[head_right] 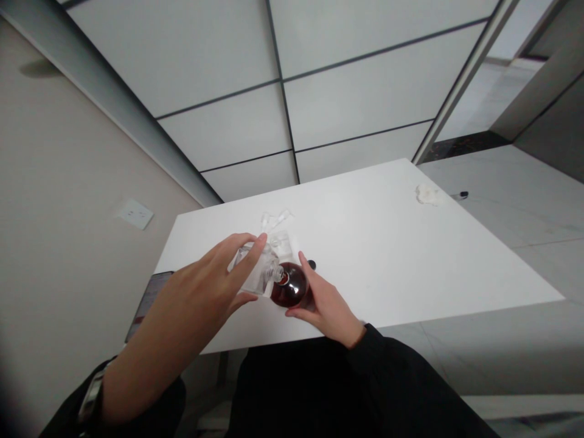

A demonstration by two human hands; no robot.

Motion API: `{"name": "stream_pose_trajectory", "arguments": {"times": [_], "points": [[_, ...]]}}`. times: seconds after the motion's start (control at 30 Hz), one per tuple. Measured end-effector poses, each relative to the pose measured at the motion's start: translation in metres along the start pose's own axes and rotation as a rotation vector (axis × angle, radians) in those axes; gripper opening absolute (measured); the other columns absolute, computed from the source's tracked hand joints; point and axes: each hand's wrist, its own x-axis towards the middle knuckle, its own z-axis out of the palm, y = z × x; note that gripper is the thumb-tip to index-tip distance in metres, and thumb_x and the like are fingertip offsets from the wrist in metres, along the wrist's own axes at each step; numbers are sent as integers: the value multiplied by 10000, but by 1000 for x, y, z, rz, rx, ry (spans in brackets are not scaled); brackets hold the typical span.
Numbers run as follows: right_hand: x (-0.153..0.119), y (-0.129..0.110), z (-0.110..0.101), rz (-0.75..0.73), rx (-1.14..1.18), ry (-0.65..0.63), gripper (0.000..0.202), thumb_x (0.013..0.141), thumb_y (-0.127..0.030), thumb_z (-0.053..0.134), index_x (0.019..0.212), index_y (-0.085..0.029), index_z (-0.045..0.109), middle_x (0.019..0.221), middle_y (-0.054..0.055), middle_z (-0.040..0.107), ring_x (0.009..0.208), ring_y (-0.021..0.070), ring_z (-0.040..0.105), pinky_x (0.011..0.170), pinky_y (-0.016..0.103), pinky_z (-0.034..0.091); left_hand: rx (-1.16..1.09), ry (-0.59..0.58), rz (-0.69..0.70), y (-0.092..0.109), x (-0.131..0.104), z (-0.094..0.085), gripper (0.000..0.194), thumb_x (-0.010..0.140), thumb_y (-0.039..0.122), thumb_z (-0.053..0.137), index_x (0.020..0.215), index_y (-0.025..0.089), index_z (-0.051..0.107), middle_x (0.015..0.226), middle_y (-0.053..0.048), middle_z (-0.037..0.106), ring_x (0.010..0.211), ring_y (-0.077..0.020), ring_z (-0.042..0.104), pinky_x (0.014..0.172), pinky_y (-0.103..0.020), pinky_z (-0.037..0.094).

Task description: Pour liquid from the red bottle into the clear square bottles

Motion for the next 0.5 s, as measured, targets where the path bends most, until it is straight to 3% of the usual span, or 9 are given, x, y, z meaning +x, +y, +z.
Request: {"name": "stream_pose_trajectory", "arguments": {"times": [0.33,0.5], "points": [[-1,2,0,-11,-4,5,1142,923,-576,784,1727,-261,36,1632,192,463,1463,410,509,1183,618,434,1,-6,-3,-2,-2,1,669,787,5,847,1409,36,601,1309,-183,750,1132,-314,765,859,-374,692],[0,3,1,-19,-2,9,1123,934,-629,749,1725,-279,31,1634,179,466,1473,401,499,1187,623,427,-13,-3,-2,-1,-2,3,666,794,-11,827,1416,35,592,1318,-186,745,1156,-336,757,801,-391,705]]}}
